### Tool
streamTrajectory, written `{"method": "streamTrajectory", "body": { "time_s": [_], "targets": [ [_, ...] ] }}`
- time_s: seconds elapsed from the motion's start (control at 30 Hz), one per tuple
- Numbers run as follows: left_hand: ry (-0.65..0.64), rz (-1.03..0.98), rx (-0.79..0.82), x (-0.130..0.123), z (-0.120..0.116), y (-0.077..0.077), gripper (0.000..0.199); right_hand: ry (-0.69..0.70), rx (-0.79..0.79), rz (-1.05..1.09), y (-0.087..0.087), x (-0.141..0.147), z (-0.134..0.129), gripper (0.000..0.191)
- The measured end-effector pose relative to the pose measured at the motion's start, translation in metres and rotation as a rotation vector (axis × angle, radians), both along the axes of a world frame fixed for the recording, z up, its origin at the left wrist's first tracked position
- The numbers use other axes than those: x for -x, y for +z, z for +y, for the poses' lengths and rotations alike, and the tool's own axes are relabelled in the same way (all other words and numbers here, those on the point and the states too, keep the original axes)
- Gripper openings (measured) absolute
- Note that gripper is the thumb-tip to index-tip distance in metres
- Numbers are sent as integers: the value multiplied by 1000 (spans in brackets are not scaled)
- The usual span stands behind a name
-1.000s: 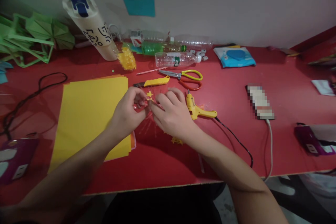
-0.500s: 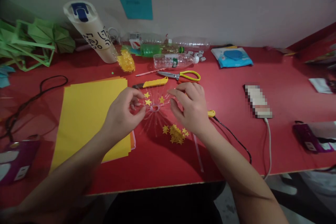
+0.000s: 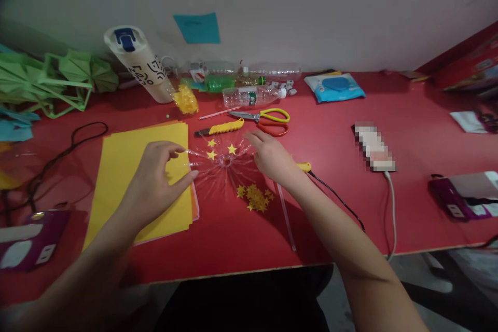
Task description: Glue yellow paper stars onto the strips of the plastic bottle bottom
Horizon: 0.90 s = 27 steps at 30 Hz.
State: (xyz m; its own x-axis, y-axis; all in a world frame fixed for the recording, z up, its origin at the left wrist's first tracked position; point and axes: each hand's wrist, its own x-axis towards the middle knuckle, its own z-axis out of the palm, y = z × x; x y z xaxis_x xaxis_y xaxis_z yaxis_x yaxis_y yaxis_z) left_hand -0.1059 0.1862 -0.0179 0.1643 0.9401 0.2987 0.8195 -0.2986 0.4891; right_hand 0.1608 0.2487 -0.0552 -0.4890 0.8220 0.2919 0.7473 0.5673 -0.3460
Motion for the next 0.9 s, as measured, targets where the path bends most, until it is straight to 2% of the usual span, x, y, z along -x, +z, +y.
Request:
{"method": "streamTrajectory", "body": {
  "time_s": [0.17,0.3,0.47,0.57,0.67,0.9],
  "targets": [
    [-30,16,73,-11,-28,-16,60,-48,79,17,4,-1,-10,44],
    [20,12,20,-20,-29,-36,67,-85,142,63,9,-2,-18,38],
    [57,-1,-100,-14,-5,-62,62,-87,185,74,14,-2,-30,31],
    [48,-30,-144,-6,10,-73,56,-61,190,68,15,-1,-38,29],
    [10,-101,-194,1,25,-79,52,-15,173,68,14,2,-45,28],
    [-119,-320,-111,11,66,-87,48,64,161,-27,14,13,-58,26]
  ]
}}
